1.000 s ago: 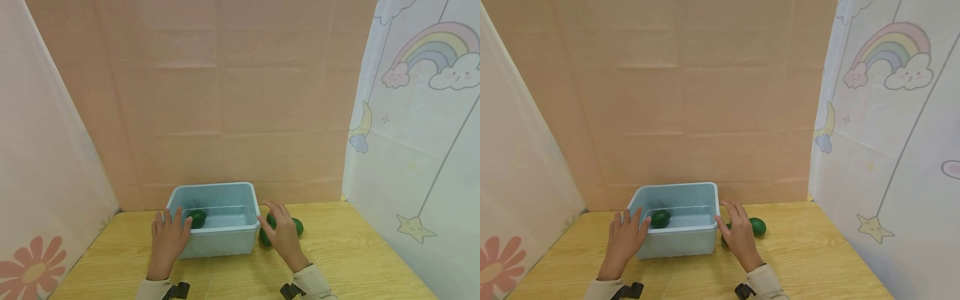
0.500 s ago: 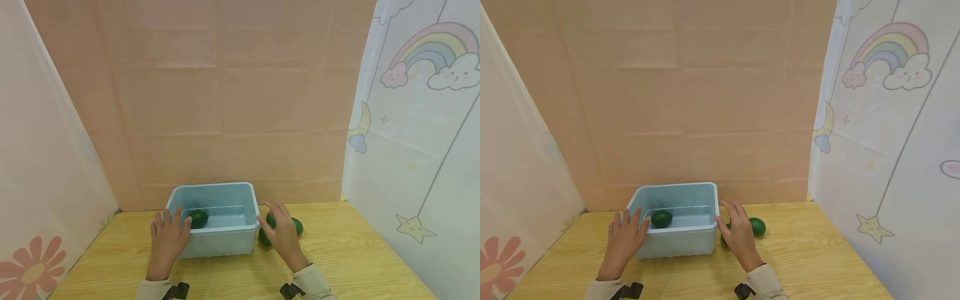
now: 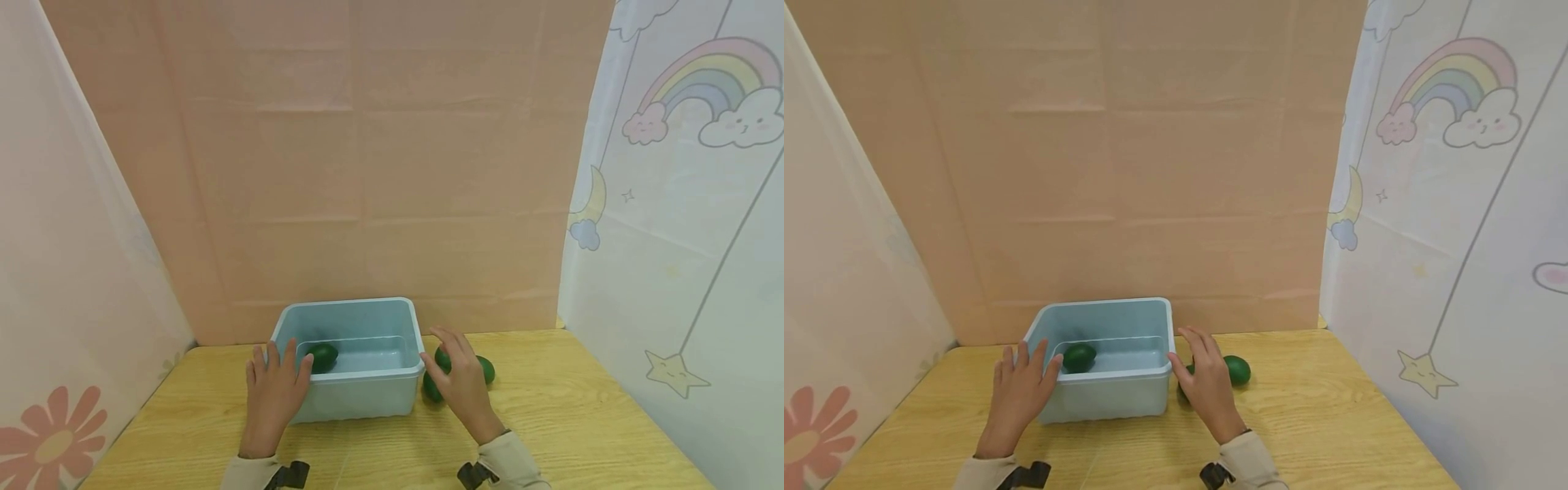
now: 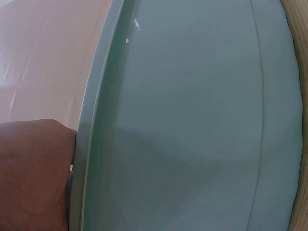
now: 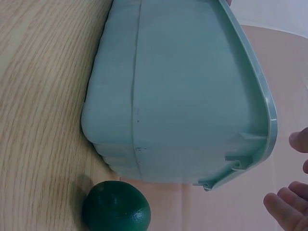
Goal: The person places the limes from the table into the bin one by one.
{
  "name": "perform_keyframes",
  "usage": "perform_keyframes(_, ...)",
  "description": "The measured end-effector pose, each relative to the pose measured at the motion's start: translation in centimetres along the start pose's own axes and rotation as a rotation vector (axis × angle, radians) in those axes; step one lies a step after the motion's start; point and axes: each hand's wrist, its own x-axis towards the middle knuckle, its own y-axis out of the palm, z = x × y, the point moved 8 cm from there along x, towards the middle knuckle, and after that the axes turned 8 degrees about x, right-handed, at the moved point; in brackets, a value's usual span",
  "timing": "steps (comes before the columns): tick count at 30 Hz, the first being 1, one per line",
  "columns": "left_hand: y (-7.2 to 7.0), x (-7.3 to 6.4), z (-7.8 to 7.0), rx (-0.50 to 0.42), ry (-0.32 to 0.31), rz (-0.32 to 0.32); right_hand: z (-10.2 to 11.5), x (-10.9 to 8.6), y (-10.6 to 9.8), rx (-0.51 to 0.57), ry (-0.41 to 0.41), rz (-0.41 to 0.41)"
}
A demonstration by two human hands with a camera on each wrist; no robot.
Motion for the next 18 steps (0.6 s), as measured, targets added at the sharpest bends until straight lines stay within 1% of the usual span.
perform_keyframes(6, -0.05, -0.02, -0.04, -0.003, 0.0, 0.001, 0.01, 0.0, -0.11, -0.017, -0.001, -0.001)
perform_keyframes(13, -0.17, -0.08, -0.1, 0.011, 0.003, -0.014, -0.07, 0.0, -0.18, -0.002, 0.017, -0.002)
perform_keyframes(18, -0.13, -0.08, -0.07, 0.014, 0.002, -0.015, -0.11, -0.03, -0.2, -0.005, 0.015, -0.005)
